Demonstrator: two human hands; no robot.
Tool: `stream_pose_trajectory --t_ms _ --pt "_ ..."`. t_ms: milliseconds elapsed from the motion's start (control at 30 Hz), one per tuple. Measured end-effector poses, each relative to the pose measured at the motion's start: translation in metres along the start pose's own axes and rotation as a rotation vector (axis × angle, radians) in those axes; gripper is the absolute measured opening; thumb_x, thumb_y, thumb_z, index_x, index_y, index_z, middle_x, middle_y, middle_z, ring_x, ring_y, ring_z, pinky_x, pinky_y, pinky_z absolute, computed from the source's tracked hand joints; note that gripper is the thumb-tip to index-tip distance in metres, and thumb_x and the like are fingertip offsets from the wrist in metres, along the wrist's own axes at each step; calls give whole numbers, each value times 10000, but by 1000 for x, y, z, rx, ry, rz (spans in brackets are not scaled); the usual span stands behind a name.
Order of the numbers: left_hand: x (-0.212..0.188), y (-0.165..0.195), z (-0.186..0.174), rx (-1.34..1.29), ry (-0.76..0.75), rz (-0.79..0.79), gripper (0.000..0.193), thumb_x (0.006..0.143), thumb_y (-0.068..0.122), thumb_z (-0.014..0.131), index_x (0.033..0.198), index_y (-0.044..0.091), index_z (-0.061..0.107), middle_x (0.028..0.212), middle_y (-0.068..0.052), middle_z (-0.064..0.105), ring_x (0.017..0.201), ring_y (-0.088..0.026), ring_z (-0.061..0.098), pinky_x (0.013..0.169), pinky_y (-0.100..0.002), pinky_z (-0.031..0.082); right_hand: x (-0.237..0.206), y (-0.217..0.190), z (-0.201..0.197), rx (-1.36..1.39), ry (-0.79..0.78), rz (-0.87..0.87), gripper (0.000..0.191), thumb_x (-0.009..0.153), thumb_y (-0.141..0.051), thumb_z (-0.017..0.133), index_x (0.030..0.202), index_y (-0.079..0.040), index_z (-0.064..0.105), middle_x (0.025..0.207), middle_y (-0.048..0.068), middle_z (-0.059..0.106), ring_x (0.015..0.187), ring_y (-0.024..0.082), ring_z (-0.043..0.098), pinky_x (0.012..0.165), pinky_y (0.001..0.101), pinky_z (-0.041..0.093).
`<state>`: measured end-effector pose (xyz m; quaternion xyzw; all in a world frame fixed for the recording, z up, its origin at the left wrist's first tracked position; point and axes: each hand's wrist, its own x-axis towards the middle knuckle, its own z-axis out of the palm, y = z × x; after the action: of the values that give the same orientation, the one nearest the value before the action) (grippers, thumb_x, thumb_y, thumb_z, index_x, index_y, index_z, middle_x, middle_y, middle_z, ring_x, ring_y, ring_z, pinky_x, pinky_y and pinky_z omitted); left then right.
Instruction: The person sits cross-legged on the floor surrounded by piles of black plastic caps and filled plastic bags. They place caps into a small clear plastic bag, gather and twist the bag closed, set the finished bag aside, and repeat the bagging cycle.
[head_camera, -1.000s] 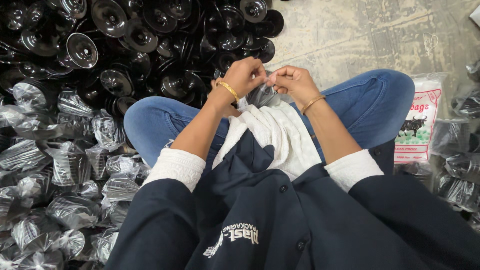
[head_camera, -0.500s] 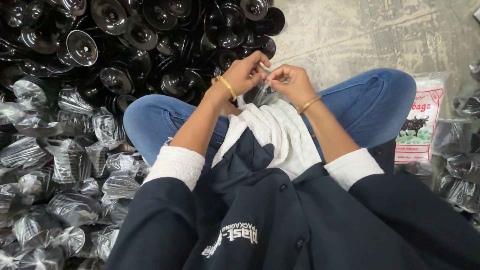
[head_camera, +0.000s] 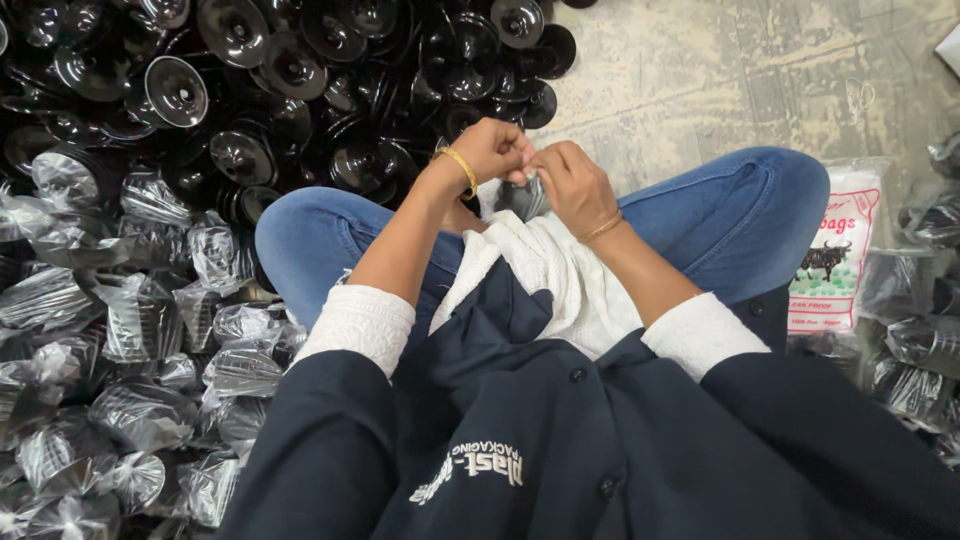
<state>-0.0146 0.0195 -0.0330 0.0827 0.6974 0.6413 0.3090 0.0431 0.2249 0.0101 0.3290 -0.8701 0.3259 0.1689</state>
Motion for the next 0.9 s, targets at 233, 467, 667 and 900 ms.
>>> stream_pose_trajectory --t_ms 233,467,667,900 --pt "-7 7 -8 -43 -150 -81 60 925 5 674 952 -27 716 887 -62 752 775 -82 723 726 -211 601 -5 2 -1 20 -30 -85 181 893 10 733 1033 -55 638 1018 94 620 935 283 645 791 384 550" --pt "-16 28 -1 144 -147 -111 40 886 76 645 864 43 651 837 -54 740 733 -126 758 686 -247 599 -5 -1 -5 13 -49 -102 205 856 20 748 1025 -36 646 1036 100 625 952 295 651 807 384 553" --pt "-18 21 -1 763 101 348 194 735 193 792 764 51 663 982 -147 589 870 -335 653 774 -411 541 -16 -1 -8 101 -68 6 165 880 7 756 1011 -38 666 1159 120 588 978 285 652 853 380 562" --pt "-11 9 0 769 119 330 168 773 189 753 785 53 656 1052 -135 574 913 -337 645 816 -414 546 -29 -1 -1 202 -119 145 325 880 -110 841 1089 -54 599 1402 215 485 1217 380 589 929 406 562"
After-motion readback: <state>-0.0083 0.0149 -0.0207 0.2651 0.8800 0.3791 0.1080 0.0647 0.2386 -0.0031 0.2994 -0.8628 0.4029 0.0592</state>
